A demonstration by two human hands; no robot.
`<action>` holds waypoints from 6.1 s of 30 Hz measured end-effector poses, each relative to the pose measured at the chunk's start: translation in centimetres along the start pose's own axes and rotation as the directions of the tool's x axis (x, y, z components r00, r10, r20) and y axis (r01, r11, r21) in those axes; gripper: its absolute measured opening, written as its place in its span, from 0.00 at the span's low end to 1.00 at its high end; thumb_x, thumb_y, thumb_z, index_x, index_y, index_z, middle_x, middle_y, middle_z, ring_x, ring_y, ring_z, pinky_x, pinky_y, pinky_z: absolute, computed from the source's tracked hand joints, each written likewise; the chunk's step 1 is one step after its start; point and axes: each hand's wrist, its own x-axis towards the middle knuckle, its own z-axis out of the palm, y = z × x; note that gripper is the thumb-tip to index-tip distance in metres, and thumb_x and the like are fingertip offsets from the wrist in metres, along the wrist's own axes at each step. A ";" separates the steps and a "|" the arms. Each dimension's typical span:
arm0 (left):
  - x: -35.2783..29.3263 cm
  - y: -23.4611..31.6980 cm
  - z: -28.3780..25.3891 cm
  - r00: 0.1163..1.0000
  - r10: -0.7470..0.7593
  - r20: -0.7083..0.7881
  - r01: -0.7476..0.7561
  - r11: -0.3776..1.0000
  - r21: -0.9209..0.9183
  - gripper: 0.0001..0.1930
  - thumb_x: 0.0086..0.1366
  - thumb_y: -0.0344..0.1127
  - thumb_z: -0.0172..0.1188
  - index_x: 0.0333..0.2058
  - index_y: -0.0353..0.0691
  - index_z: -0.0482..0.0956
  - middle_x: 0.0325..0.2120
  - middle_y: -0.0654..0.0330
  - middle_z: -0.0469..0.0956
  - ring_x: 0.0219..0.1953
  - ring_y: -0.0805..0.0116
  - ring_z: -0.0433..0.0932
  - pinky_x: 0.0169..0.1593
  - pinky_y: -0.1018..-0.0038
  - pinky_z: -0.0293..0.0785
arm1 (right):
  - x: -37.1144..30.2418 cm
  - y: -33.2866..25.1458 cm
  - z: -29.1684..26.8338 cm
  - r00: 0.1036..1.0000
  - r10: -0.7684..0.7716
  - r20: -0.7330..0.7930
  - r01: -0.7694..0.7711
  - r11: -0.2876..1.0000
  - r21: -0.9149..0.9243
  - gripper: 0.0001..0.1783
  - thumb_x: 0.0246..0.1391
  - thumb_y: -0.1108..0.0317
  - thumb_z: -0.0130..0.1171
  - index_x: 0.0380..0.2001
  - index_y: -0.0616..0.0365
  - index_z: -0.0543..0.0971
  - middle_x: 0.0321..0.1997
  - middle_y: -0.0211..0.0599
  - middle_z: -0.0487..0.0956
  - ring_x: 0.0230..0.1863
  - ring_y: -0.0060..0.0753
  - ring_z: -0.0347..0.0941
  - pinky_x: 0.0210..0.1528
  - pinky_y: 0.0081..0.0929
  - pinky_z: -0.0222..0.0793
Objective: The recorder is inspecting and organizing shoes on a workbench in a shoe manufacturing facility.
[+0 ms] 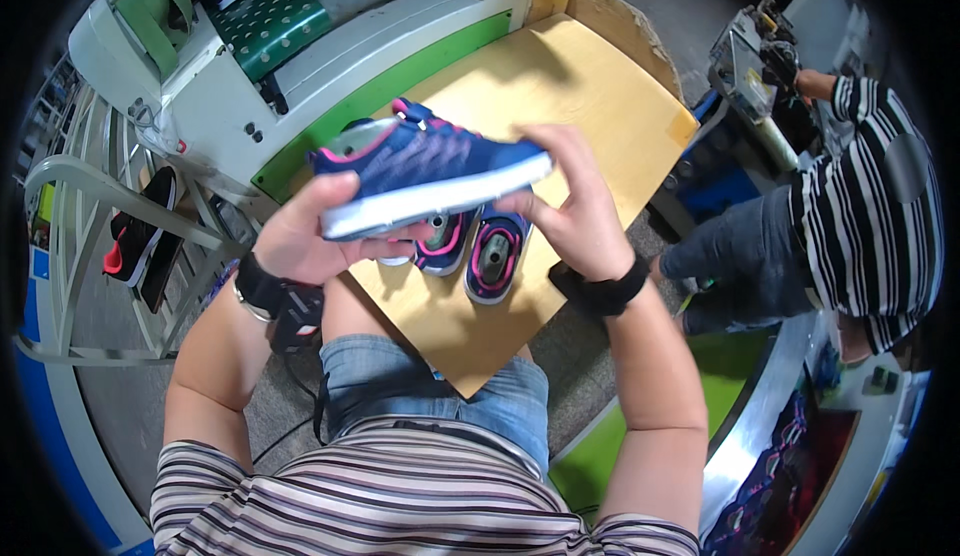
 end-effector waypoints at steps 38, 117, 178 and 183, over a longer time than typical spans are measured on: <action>5.5 -8.3 -6.4 0.898 0.424 -0.115 0.207 -0.178 0.962 0.35 0.60 0.51 0.62 0.65 0.52 0.66 0.69 0.52 0.57 0.73 0.41 0.44 0.68 0.37 0.33 | 26.9 22.8 5.9 0.923 0.246 0.297 -0.170 0.951 -0.260 0.49 0.52 0.43 0.66 0.72 0.41 0.57 0.76 0.62 0.47 0.73 0.61 0.54 0.71 0.42 0.55; -1.8 -17.6 -12.8 0.670 -0.175 -0.721 0.166 0.983 -0.084 0.15 0.76 0.44 0.48 0.53 0.45 0.73 0.43 0.63 0.80 0.41 0.70 0.82 0.36 0.73 0.78 | -15.8 2.1 9.6 0.722 0.610 0.328 -0.396 0.752 -0.527 0.50 0.53 0.35 0.60 0.74 0.40 0.54 0.78 0.59 0.39 0.77 0.72 0.29 0.71 0.71 0.25; -7.2 -14.3 -4.1 0.813 0.424 -0.400 0.086 0.591 0.802 0.37 0.58 0.21 0.49 0.68 0.39 0.56 0.61 0.49 0.63 0.64 0.59 0.65 0.64 0.66 0.64 | -3.0 -4.1 14.9 0.805 0.494 0.329 -0.452 0.870 -0.198 0.47 0.51 0.62 0.68 0.70 0.55 0.55 0.70 0.66 0.59 0.63 0.63 0.66 0.64 0.45 0.64; -4.9 -10.8 -4.4 0.746 0.529 -0.404 -0.128 0.709 0.693 0.28 0.62 0.26 0.55 0.63 0.41 0.65 0.59 0.51 0.65 0.62 0.58 0.67 0.63 0.66 0.64 | -8.8 -1.5 13.3 0.980 0.151 0.130 -0.159 0.986 0.055 0.41 0.50 0.69 0.64 0.66 0.58 0.61 0.53 0.58 0.74 0.49 0.59 0.75 0.51 0.44 0.72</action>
